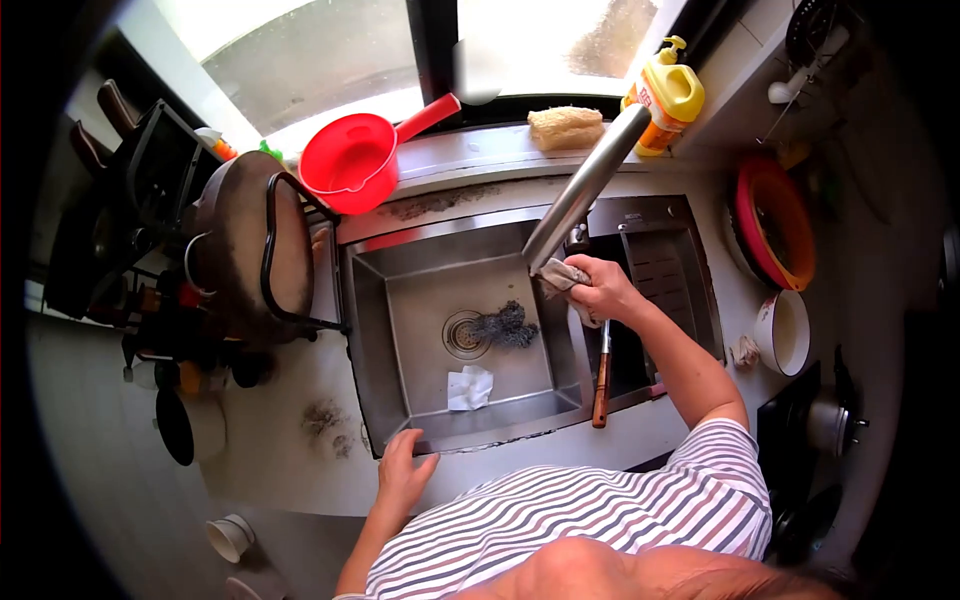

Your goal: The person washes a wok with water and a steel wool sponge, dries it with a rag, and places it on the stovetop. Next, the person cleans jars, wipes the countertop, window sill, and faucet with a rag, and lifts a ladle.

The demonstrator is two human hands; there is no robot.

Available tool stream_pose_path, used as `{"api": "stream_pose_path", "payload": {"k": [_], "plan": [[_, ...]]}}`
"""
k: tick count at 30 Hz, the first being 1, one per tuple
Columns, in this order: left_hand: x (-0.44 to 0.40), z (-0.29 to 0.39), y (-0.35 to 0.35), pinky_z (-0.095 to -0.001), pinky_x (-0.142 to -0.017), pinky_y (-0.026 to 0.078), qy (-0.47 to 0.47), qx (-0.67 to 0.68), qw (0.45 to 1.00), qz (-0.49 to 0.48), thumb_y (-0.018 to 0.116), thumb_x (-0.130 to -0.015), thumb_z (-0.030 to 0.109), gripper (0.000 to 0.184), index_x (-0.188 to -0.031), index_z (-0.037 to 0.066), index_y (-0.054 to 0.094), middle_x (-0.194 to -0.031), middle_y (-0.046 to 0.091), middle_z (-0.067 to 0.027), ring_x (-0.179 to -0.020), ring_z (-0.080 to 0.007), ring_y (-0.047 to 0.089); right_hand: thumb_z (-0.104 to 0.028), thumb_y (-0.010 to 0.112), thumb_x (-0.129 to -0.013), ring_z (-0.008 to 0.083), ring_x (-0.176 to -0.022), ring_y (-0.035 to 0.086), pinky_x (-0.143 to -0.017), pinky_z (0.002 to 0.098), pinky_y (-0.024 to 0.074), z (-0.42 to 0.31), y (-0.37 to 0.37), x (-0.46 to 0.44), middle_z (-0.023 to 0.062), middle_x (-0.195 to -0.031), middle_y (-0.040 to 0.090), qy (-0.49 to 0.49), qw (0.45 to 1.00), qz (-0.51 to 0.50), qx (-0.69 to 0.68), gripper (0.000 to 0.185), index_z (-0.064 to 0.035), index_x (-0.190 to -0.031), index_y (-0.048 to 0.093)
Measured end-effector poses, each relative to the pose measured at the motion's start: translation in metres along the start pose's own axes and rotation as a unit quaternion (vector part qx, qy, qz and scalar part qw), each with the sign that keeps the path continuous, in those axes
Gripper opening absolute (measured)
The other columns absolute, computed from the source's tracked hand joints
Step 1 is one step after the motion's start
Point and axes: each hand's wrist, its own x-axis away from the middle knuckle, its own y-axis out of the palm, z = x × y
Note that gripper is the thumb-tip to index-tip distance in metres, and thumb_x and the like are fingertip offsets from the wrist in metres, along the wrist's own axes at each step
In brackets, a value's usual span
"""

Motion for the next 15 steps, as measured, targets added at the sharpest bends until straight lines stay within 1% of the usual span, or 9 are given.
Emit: {"api": "stream_pose_path", "payload": {"k": [2,3,4,6,8,9,10,12,15], "plan": [[0.001,-0.002,-0.003,-0.0376,-0.086,0.044,-0.008,0.005,1.0,-0.012,0.069,-0.071,0.021,0.045,-0.109,0.0,0.055,-0.111,0.056,-0.0161,-0.101,-0.0313,0.054,-0.012,0.054,-0.073,0.0339,-0.083,0.06,-0.073,0.0393,0.0484,-0.037,0.01,-0.007,0.0176,-0.086,0.06,-0.096,0.992,0.06,0.062,0.025,-0.0057,-0.097,0.058],[-0.001,-0.003,-0.004,-0.0376,-0.086,0.044,-0.011,0.009,1.0,-0.026,0.069,-0.071,0.021,0.045,-0.108,0.0,0.055,-0.11,0.057,-0.0158,-0.101,-0.0312,0.054,-0.011,0.053,-0.076,0.0355,-0.083,0.059,-0.072,0.042,0.0482,-0.039,0.015,-0.021,0.0181,-0.087,0.058,-0.153,0.971,0.115,0.147,0.02,-0.0057,-0.095,0.055],[-0.001,-0.004,-0.007,-0.0376,-0.086,0.044,-0.007,0.011,1.0,-0.022,0.069,-0.071,0.021,0.045,-0.108,0.0,0.055,-0.11,0.057,-0.0158,-0.101,-0.0312,0.054,-0.009,0.052,-0.077,0.0381,-0.085,0.06,-0.072,0.0432,0.0473,-0.044,0.016,-0.037,0.0214,-0.092,0.059,-0.139,0.964,0.14,0.177,0.023,-0.0018,-0.098,0.053],[0.001,-0.008,-0.013,-0.0376,-0.086,0.044,0.007,-0.003,1.0,-0.013,0.069,-0.071,0.021,0.045,-0.108,0.0,0.056,-0.109,0.057,-0.0153,-0.101,-0.0312,0.054,-0.008,0.049,-0.079,0.0393,-0.083,0.06,-0.072,0.0455,0.0474,-0.039,0.018,-0.085,0.0229,-0.09,0.058,-0.125,0.934,0.164,0.291,0.017,0.0002,-0.093,0.051],[0.003,-0.017,-0.018,-0.0377,-0.087,0.044,0.017,-0.001,1.0,0.003,0.069,-0.07,0.02,0.045,-0.108,0.0,0.055,-0.109,0.057,-0.0152,-0.101,-0.0314,0.054,-0.006,0.047,-0.079,0.0387,-0.084,0.059,-0.074,0.0466,0.0479,-0.025,0.031,-0.132,0.0226,-0.085,0.058,-0.042,0.901,0.16,0.401,0.014,0.0006,-0.091,0.051],[0.004,-0.018,-0.023,-0.0379,-0.087,0.044,-0.002,0.002,1.0,0.011,0.069,-0.07,0.02,0.045,-0.108,0.0,0.055,-0.109,0.057,-0.0152,-0.101,-0.0315,0.054,-0.006,0.047,-0.08,0.0368,-0.086,0.057,-0.076,0.0462,0.0484,-0.005,0.043,-0.154,0.0228,-0.088,0.057,-0.001,0.919,0.156,0.362,0.016,0.0009,-0.094,0.051],[0.006,-0.02,-0.026,-0.038,-0.087,0.044,-0.02,0.005,1.0,0.02,0.069,-0.07,0.02,0.045,-0.108,0.0,0.055,-0.109,0.057,-0.0152,-0.101,-0.0316,0.054,-0.006,0.049,-0.079,0.0368,-0.09,0.055,-0.076,0.0461,0.0482,0.03,0.068,-0.174,0.0234,-0.092,0.055,0.012,0.897,0.211,0.388,0.015,0.0002,-0.093,0.051],[0.006,-0.029,-0.032,-0.0382,-0.087,0.044,-0.025,0.01,0.999,0.025,0.069,-0.07,0.02,0.045,-0.108,0.0,0.055,-0.109,0.057,-0.0152,-0.102,-0.0318,0.054,-0.008,0.052,-0.077,0.038,-0.09,0.055,-0.076,0.0459,0.0483,0.015,0.096,-0.178,0.0224,-0.094,0.054,-0.031,0.907,0.249,0.339,0.018,-0.0023,-0.094,0.051],[-0.011,-0.031,-0.044,-0.0386,-0.087,0.044,-0.028,0.009,0.999,0.014,0.07,-0.069,0.02,0.046,-0.108,0.0,0.055,-0.11,0.057,-0.0154,-0.102,-0.0325,0.054,-0.012,0.054,-0.076,0.0388,-0.088,0.056,-0.076,0.0459,0.0482,-0.022,0.107,-0.163,0.0202,-0.09,0.056,-0.106,0.944,0.074,0.305,0.021,-0.0054,-0.096,0.052]]}}
